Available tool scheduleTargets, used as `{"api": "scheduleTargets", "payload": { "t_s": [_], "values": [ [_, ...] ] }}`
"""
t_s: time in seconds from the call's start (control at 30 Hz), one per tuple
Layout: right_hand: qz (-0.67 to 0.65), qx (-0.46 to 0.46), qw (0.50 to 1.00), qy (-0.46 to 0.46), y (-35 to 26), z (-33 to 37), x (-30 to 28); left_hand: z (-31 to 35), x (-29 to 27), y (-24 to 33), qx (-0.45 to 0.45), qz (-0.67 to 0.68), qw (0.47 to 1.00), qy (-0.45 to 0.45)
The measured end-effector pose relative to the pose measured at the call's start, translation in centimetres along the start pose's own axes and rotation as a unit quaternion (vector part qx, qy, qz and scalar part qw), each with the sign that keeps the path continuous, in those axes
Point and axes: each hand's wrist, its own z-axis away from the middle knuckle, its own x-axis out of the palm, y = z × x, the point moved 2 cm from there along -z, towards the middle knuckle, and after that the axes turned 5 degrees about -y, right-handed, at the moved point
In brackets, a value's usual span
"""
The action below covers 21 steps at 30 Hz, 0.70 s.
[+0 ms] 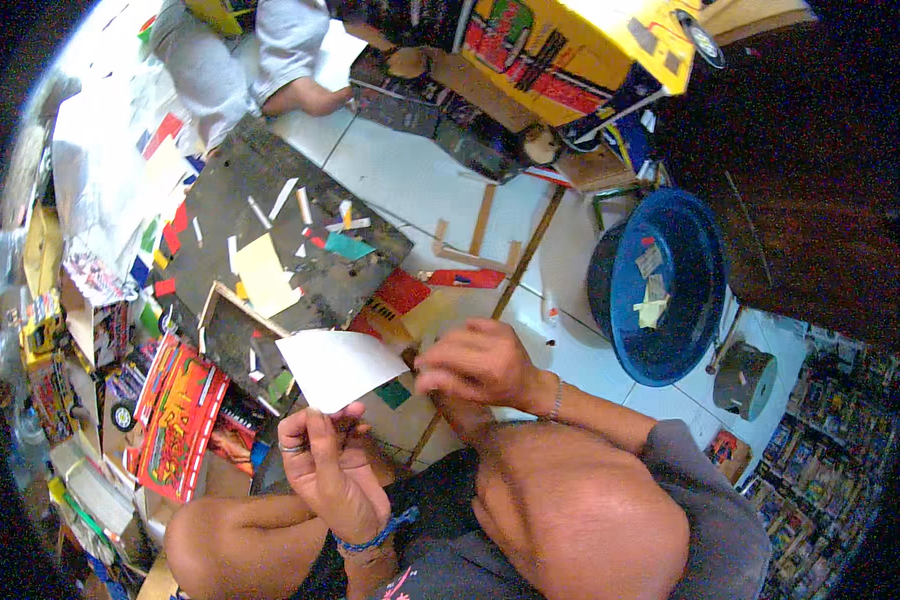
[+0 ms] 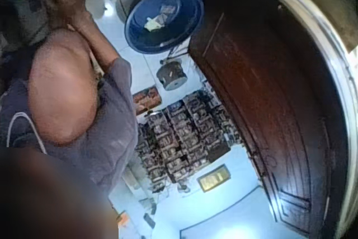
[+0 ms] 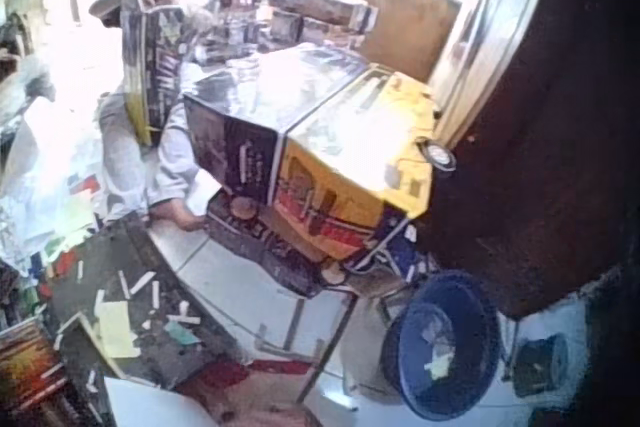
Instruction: The person assembles a small wooden model by gluing pieces together, cutting colored paper with scissors, and attaching the paper to the wooden frame. The person handles glue, scissors, wooden parts, and paper throughout the process.
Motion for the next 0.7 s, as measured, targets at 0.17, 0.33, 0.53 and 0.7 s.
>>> {"api": "scheduleTargets", "payload": {
  "t_s": [0.17,0.33,0.53,0.7],
  "values": [
    [0.078,0.322,0.939,0.093,7.7,4.5,-1.2,-0.4,-0.5,0.0,0.013,-0.014,1.0,-0.017],
    [0.244,0.443,0.858,0.093,12.0,12.3,-1.9,-0.7,-1.0,-0.3,0.003,-0.007,1.0,-0.031],
    [0.155,0.447,0.871,0.135,14.1,14.2,-1.3,-1.0,-1.2,-0.3,0.005,-0.011,0.999,-0.035],
    [0.03,0.403,0.878,0.256,13.2,12.8,-1.2,-1.2,-1.4,-0.2,0.007,-0.008,1.0,-0.024]
  ]
}}
